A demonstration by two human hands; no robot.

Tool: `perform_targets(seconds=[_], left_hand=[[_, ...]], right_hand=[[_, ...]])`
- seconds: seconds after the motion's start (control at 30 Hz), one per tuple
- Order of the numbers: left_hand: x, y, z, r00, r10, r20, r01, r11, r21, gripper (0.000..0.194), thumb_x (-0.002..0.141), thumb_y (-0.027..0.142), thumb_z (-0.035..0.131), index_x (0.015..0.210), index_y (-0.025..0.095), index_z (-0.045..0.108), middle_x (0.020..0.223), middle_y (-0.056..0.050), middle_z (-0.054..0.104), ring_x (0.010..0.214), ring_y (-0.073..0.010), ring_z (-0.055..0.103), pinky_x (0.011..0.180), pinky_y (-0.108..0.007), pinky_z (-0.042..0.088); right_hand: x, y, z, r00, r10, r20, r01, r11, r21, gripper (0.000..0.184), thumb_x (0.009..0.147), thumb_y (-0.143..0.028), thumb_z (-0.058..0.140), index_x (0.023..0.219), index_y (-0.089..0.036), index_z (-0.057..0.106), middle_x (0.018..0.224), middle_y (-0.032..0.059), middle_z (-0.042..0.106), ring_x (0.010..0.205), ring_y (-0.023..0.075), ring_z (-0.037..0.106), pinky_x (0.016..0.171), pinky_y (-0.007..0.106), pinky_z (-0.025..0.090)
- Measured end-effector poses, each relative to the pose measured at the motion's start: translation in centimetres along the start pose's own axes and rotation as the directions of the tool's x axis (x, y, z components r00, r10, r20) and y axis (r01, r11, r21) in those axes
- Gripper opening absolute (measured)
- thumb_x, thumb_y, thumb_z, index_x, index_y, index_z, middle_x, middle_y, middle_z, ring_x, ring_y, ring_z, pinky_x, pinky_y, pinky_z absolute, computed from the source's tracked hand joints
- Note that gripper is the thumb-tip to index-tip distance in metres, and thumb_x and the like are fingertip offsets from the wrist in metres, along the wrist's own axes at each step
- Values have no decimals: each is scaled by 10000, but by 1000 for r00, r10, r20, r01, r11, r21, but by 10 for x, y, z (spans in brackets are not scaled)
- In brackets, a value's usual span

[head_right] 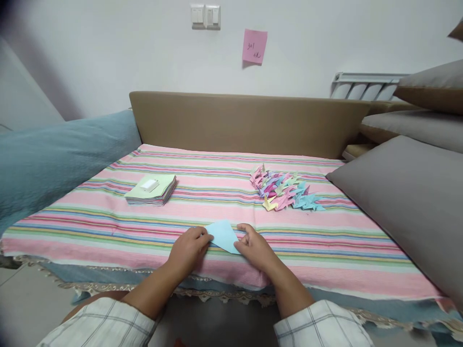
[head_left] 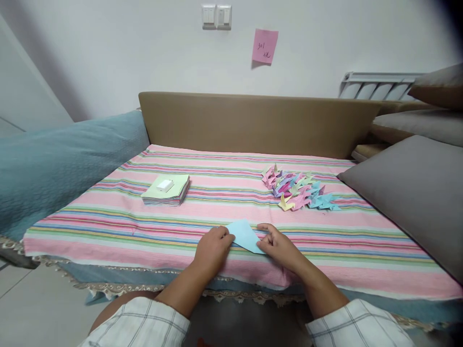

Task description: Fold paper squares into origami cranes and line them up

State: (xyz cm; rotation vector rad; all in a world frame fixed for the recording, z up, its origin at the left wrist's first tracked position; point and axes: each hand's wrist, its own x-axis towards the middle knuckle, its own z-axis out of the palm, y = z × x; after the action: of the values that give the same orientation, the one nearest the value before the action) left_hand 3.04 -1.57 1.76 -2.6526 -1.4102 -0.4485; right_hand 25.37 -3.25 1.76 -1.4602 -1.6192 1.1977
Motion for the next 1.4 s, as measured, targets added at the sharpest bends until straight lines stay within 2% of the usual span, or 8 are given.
perform_targets(seconds=[0.4,0.63,0.77,0.83,0.9,1.1,1.27,1.4], left_hand=[[-1,9,7,999,49,11,-49,998,37,208,865,253,469,921,225,668,798,-42,617,675,-166,571,573,-270,418],[-1,-3,20,977,69,-200,-94,988,-119,216,866,240,480,930,204,684,822,-53,632,747,-166,587,620,-260,462],[0,-7,25,960,98,-262,-167,952,-258,210,866,236,491,938,198,685,859,-50,638,775,-149,601,645,-240,479],[0,-8,26,957,121,-262,-199,934,-295,206,861,226,497,941,201,684,882,-50,640,786,-144,607,648,-232,481],[0,-8,25,957,146,-252,-222,925,-309,202,853,213,503,937,204,686,888,-51,642,777,-141,608,635,-228,478],[0,-10,21,952,177,-251,-243,933,-265,166,795,176,540,848,198,696,831,-64,661,797,-183,593,703,-314,471],[0,-9,15,980,54,-191,-109,951,-290,93,720,184,622,783,200,689,825,-50,676,820,-200,589,755,-356,439],[1,-5,11,986,-43,-158,-6,954,-300,156,766,340,630,713,204,684,816,-41,675,824,-193,577,780,-352,410]], right_hand=[[-7,-8,9,986,-84,146,65,989,131,388,744,-446,629,1016,-175,575,622,-65,377,541,80,356,529,231,284],[-13,-7,-7,931,-111,348,90,993,77,552,586,-379,791,1066,-204,580,681,-51,478,655,117,472,610,246,368],[-7,0,-13,971,-206,124,231,941,-247,468,630,-267,750,1067,-219,590,801,-7,524,760,156,502,693,278,416],[-3,3,-12,947,-321,23,304,869,-390,427,638,-222,731,1045,-218,602,938,38,550,904,198,510,809,324,425],[1,6,-9,917,-399,29,366,807,-463,350,674,-205,697,1015,-224,620,1048,68,542,1009,219,494,879,349,417],[6,19,-4,910,-410,61,378,759,-530,174,772,-234,613,933,-231,679,1146,90,525,1093,233,478,918,373,412],[7,17,-4,934,-354,39,324,798,-508,173,797,-285,593,930,-227,687,1134,86,544,1073,228,487,907,359,412],[9,11,0,950,-313,-5,266,819,-509,181,838,-320,540,879,-220,685,1100,76,562,1053,224,488,919,367,381]])
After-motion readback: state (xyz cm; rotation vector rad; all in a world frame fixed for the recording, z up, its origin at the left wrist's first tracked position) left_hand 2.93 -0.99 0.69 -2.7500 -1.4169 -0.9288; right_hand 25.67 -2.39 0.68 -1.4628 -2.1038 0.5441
